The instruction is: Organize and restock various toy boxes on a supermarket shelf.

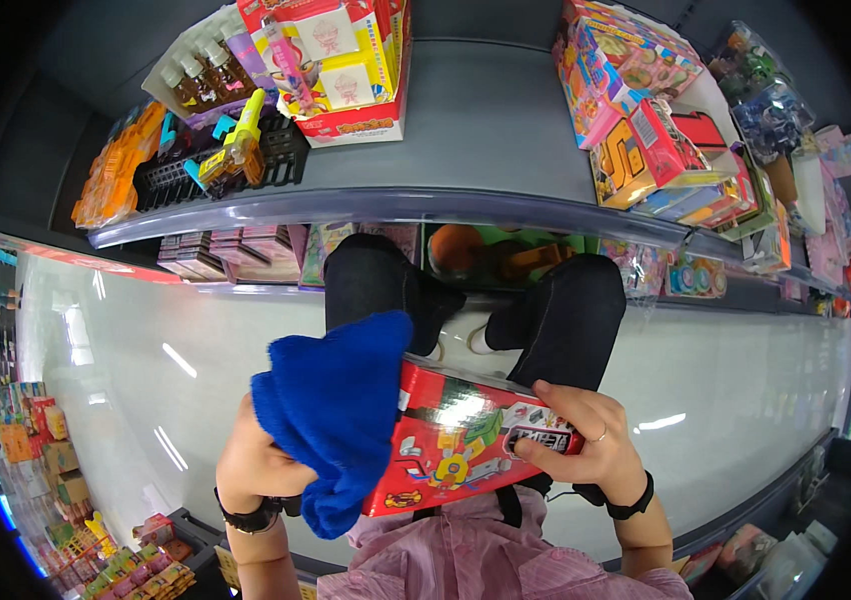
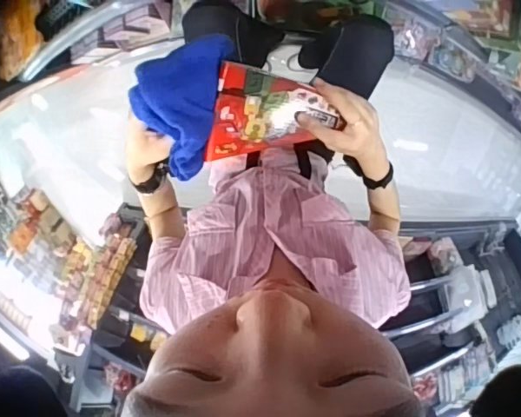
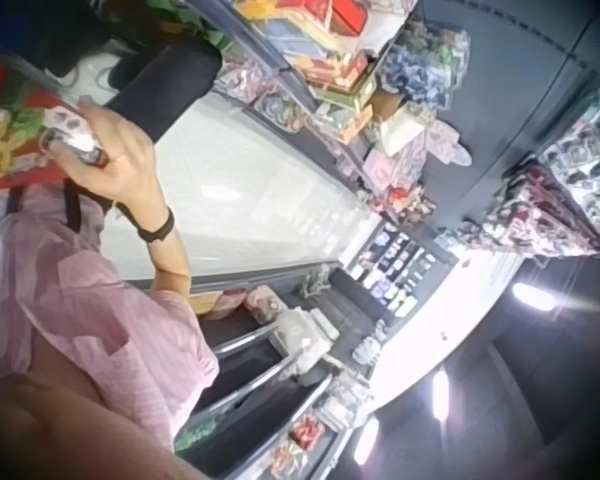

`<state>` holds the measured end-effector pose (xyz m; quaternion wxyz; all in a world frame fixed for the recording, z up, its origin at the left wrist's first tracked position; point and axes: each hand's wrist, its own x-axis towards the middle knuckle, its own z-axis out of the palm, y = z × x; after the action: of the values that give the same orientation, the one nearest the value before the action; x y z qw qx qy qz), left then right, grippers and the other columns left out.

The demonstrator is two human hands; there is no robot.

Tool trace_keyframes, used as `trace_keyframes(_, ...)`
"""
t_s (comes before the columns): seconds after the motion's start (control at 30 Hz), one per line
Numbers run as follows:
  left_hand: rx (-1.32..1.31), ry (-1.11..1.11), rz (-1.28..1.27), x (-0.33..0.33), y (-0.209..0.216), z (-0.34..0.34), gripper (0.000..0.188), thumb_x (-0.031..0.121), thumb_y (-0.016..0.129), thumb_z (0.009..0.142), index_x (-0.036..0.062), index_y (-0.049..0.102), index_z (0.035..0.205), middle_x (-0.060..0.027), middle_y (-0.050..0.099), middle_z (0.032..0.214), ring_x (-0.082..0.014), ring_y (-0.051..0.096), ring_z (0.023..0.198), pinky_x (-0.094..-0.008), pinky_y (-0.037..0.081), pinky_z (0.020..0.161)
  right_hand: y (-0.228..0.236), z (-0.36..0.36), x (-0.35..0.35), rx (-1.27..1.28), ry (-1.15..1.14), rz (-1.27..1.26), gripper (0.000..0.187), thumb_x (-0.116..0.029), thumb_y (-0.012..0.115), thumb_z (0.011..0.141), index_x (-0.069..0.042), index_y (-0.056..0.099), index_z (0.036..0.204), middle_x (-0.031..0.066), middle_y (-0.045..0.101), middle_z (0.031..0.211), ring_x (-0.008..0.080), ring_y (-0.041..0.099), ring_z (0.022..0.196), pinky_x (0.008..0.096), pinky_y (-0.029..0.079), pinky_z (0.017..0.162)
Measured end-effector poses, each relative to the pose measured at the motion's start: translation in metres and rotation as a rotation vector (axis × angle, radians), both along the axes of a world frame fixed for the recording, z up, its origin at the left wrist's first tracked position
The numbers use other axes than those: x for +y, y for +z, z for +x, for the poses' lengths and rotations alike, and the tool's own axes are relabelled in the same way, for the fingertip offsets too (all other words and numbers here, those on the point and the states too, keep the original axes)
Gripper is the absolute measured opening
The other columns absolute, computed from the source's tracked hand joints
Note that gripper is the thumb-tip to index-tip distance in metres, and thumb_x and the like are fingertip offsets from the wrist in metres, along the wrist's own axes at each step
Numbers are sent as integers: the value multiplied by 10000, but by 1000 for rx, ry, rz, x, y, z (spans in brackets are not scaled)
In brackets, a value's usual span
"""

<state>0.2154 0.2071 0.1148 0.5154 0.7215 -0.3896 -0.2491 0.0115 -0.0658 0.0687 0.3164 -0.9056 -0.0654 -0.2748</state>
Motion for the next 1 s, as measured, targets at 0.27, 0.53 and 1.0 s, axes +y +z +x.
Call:
trace_keyframes(0.27, -52, 162, -19, 15, -8, -14, 496, 149, 855, 609, -22, 675, 1039, -174, 699, 1063, -316, 678, 996, -387, 504, 893, -6, -3, -3, -18, -460, 241, 842, -195, 915, 559, 27, 557, 1288, 186, 602, 1135, 275, 651, 940, 354, 556, 800)
trace_keyframes(0.53, -37, 223, -64, 5, -16, -12, 450, 64, 816, 655, -38, 650, 1060, -131, 704, 1047, -236, 674, 969, -360, 508, 882, -14, -3, -10, -128, -428, 636, 499, -4, 818, 673, 5, 600, 1121, 157, 618, 1132, 264, 640, 1047, 347, 536, 854)
trace_keyframes(1.0, -323, -10, 189, -20, 5, -15, 199, 38, 705, 640, 78, 700, 835, -130, 679, 1029, -383, 604, 999, -435, 495, 898, 10, 11, 17, -13, -146, 270, 510, -169, 860, 635, -29, 623, 1064, 129, 678, 981, 334, 666, 880, 429, 520, 809)
